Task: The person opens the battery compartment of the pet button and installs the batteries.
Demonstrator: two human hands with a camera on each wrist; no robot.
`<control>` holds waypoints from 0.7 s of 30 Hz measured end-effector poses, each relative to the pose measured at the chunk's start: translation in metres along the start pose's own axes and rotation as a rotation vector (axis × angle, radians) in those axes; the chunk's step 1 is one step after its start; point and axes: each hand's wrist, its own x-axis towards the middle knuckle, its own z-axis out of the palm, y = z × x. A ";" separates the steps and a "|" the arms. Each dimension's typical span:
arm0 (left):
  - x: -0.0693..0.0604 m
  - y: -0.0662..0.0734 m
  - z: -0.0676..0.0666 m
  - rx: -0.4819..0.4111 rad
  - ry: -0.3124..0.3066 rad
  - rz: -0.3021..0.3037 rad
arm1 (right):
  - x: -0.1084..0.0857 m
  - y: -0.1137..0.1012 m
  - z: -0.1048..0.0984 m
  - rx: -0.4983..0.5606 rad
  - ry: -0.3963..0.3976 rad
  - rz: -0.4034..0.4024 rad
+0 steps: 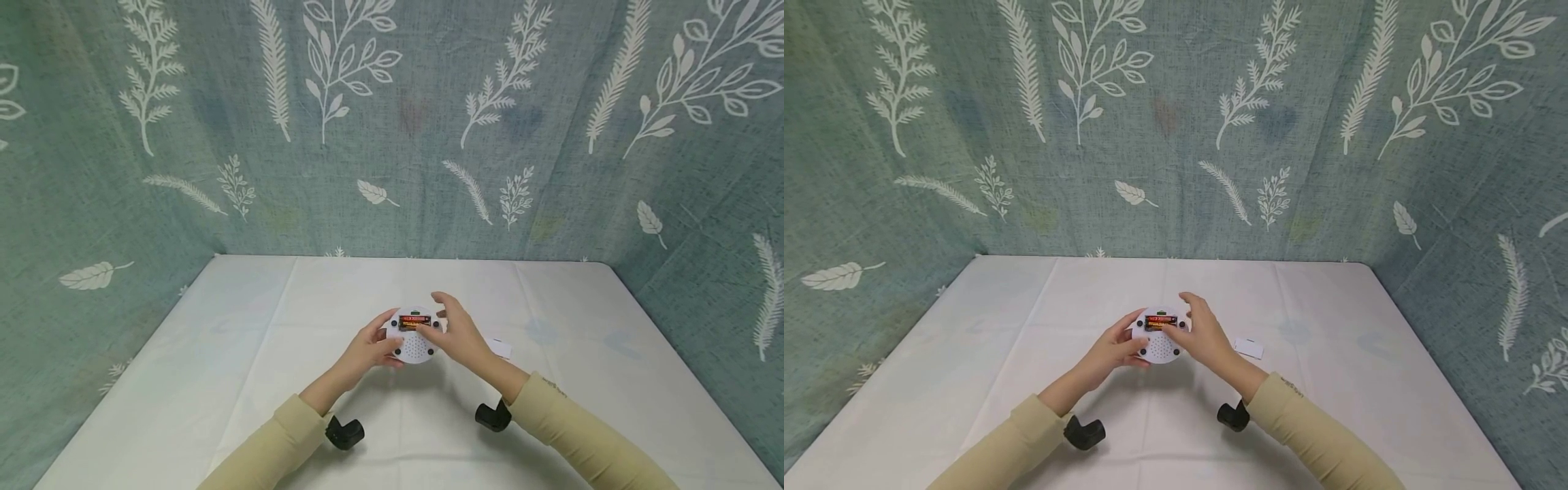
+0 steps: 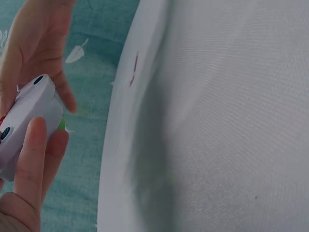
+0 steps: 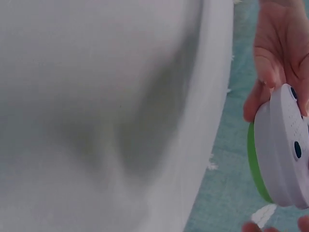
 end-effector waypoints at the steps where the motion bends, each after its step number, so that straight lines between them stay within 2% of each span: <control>1: 0.000 0.001 0.000 -0.008 -0.002 0.006 | 0.000 0.000 -0.001 0.056 -0.038 0.066; 4: -0.001 0.003 -0.001 -0.022 -0.007 0.016 | 0.001 0.000 -0.002 0.143 -0.128 0.178; 6: -0.001 0.003 -0.001 -0.024 -0.013 0.017 | 0.002 0.000 -0.003 0.164 -0.169 0.195; 9: -0.001 0.003 -0.001 -0.024 -0.016 0.014 | 0.002 0.000 -0.003 0.184 -0.193 0.189; 15: 0.002 0.003 0.000 -0.006 0.024 -0.004 | 0.001 0.000 -0.003 0.189 -0.179 0.178; 21: 0.004 0.000 0.000 0.033 0.041 0.004 | 0.000 -0.002 -0.003 0.198 -0.168 0.148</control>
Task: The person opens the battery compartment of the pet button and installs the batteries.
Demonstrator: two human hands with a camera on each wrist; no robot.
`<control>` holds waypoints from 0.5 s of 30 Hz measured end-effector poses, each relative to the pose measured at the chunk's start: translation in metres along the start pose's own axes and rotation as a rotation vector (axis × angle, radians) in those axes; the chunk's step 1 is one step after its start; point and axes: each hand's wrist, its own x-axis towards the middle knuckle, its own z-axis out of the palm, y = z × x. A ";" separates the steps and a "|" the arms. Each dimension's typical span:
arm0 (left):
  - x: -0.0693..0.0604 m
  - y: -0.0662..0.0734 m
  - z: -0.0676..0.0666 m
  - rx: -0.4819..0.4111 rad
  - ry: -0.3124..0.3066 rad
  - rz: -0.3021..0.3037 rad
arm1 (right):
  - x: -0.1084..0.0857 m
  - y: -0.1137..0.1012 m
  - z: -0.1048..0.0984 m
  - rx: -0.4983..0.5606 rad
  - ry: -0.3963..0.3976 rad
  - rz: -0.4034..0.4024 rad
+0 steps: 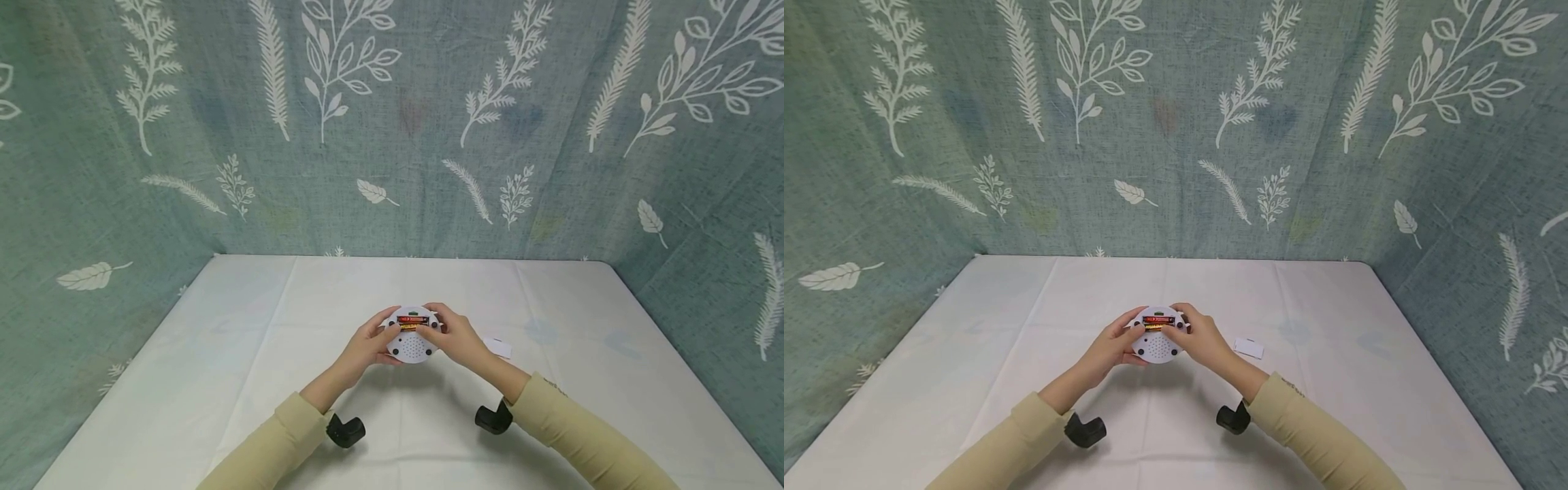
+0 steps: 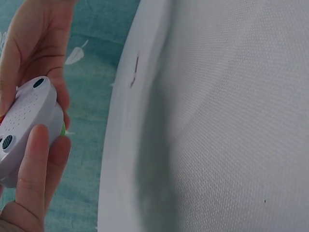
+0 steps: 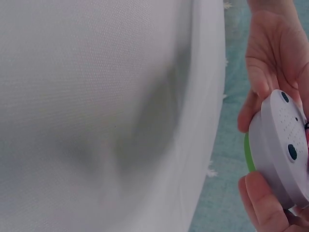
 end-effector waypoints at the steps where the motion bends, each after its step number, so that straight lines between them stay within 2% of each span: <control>1: 0.000 0.000 0.000 0.003 -0.001 0.002 | 0.000 0.000 0.000 0.003 0.001 -0.005; 6: -0.001 0.002 0.000 0.004 -0.003 0.005 | -0.001 -0.001 0.001 0.009 0.007 -0.011; 15: -0.001 0.002 0.001 0.012 0.028 0.014 | -0.002 -0.004 0.002 0.018 0.015 0.012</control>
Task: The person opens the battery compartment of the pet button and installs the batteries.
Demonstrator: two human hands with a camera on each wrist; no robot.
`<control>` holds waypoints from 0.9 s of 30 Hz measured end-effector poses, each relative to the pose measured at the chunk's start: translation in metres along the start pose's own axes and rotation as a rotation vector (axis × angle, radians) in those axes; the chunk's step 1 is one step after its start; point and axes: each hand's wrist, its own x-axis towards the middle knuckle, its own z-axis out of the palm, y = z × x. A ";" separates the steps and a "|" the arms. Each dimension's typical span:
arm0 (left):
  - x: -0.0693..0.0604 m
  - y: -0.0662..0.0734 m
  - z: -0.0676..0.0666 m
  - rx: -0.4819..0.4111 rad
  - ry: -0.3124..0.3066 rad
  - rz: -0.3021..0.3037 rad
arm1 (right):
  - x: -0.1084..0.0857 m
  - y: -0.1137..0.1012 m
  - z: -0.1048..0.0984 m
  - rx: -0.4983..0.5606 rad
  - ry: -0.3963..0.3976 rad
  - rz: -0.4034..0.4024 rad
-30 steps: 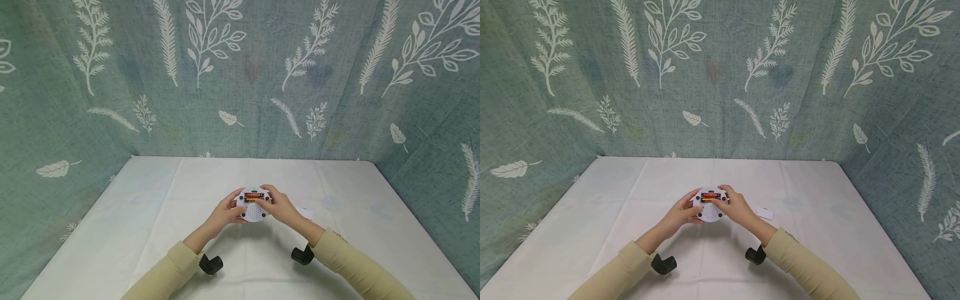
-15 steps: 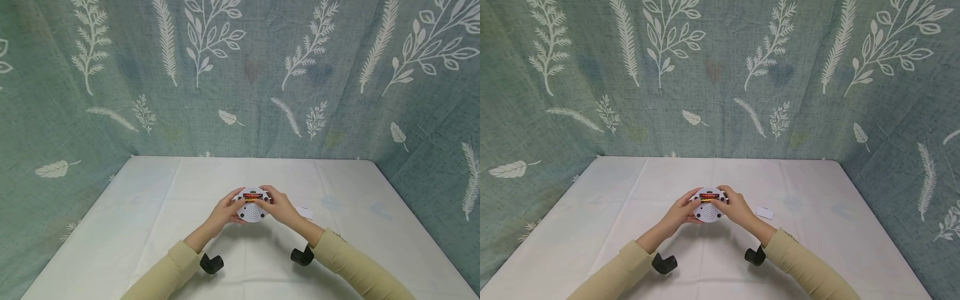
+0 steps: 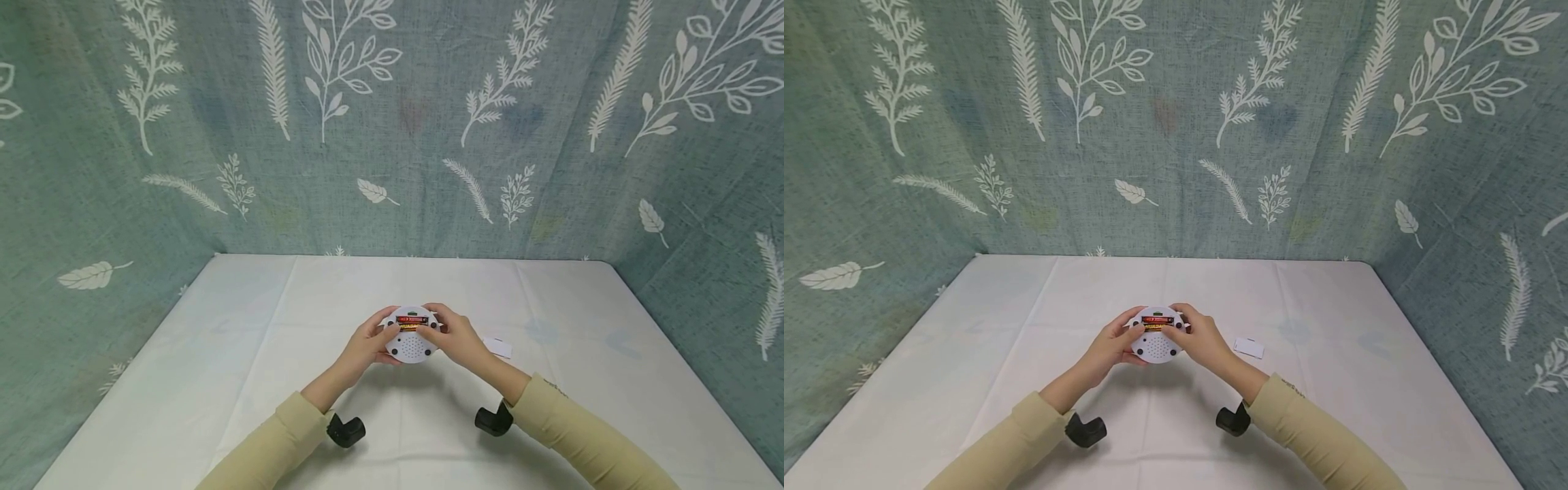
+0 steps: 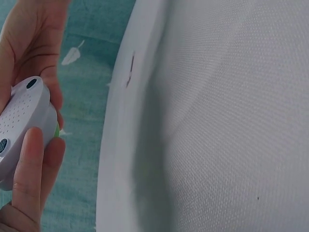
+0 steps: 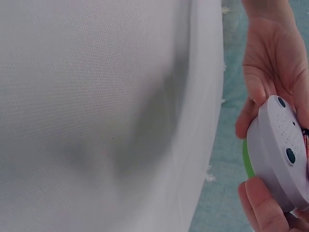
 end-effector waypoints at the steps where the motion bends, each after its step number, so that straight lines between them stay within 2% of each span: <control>1: 0.000 0.000 0.000 0.003 0.006 0.002 | 0.000 0.000 0.000 0.004 0.001 -0.001; 9: 0.001 -0.001 0.003 0.012 0.043 0.012 | 0.000 -0.002 0.001 0.002 0.008 -0.020; 18: 0.002 0.000 0.003 0.033 0.046 0.008 | 0.000 -0.004 0.000 -0.019 0.009 -0.024; 22: -0.001 0.007 0.005 0.042 0.048 0.003 | 0.000 -0.004 0.000 -0.019 0.006 -0.026; 27: -0.011 0.025 0.011 0.080 0.052 0.023 | 0.000 -0.005 0.000 -0.015 0.005 -0.022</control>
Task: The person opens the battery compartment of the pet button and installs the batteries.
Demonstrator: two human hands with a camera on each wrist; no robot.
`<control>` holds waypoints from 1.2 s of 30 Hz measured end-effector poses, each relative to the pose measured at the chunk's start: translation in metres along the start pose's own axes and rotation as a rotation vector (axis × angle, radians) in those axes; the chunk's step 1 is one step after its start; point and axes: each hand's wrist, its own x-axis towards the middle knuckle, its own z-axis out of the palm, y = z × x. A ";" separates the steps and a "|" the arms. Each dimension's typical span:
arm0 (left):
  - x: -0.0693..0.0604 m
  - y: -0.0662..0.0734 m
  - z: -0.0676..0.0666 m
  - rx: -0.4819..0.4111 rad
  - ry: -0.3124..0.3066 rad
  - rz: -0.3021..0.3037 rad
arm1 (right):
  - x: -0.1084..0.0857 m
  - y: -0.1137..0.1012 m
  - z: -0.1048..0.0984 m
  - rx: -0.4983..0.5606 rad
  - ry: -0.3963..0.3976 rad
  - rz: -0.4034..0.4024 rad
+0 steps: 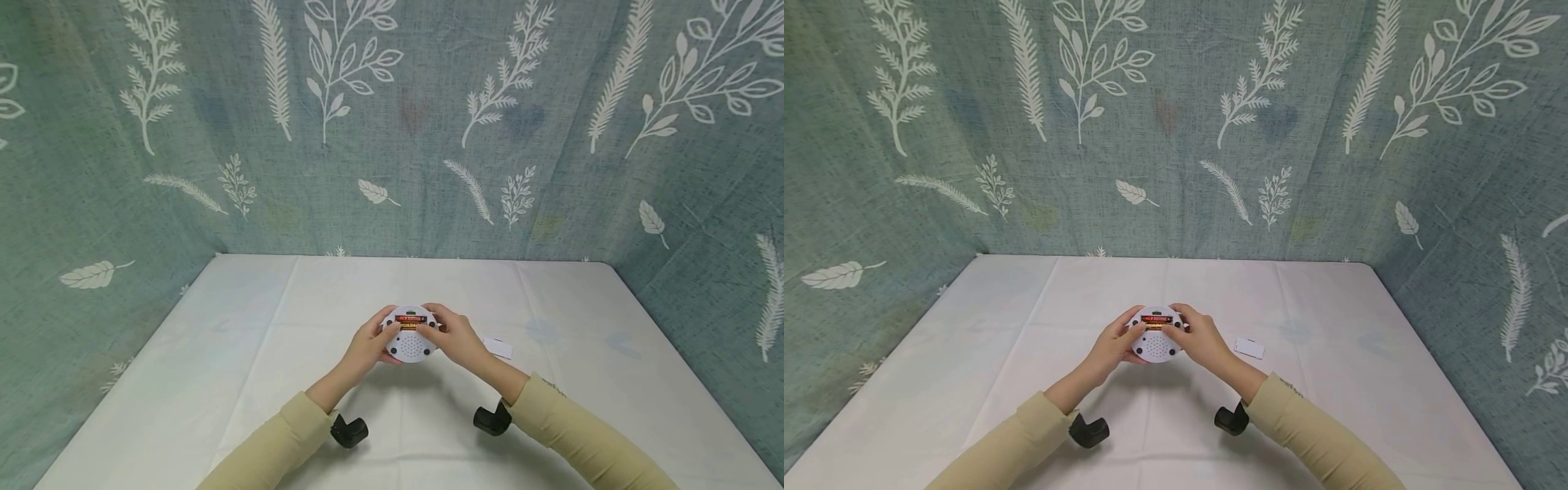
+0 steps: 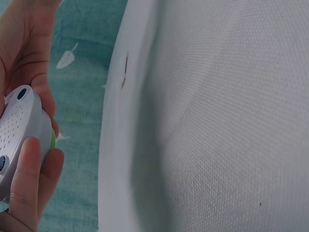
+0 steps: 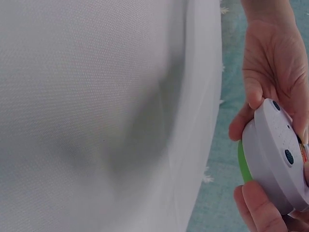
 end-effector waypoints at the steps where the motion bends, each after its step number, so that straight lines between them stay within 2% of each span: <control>1: -0.002 0.003 0.001 0.005 0.001 0.004 | 0.000 0.000 0.000 0.002 0.000 0.001; 12: -0.004 0.005 0.001 0.033 0.024 0.028 | -0.001 -0.005 0.000 0.026 -0.023 -0.024; 19: 0.011 -0.022 -0.001 0.011 0.053 0.005 | 0.001 0.001 0.002 0.022 -0.016 0.002; 25: 0.010 -0.026 0.000 -0.009 0.055 0.013 | 0.001 0.001 0.001 0.025 -0.023 0.015; 32: 0.009 -0.026 -0.004 -0.050 0.003 -0.008 | 0.003 0.003 -0.001 0.047 -0.020 0.054; 36: 0.009 -0.026 -0.007 -0.066 -0.030 -0.017 | 0.005 0.006 -0.002 0.069 -0.055 0.053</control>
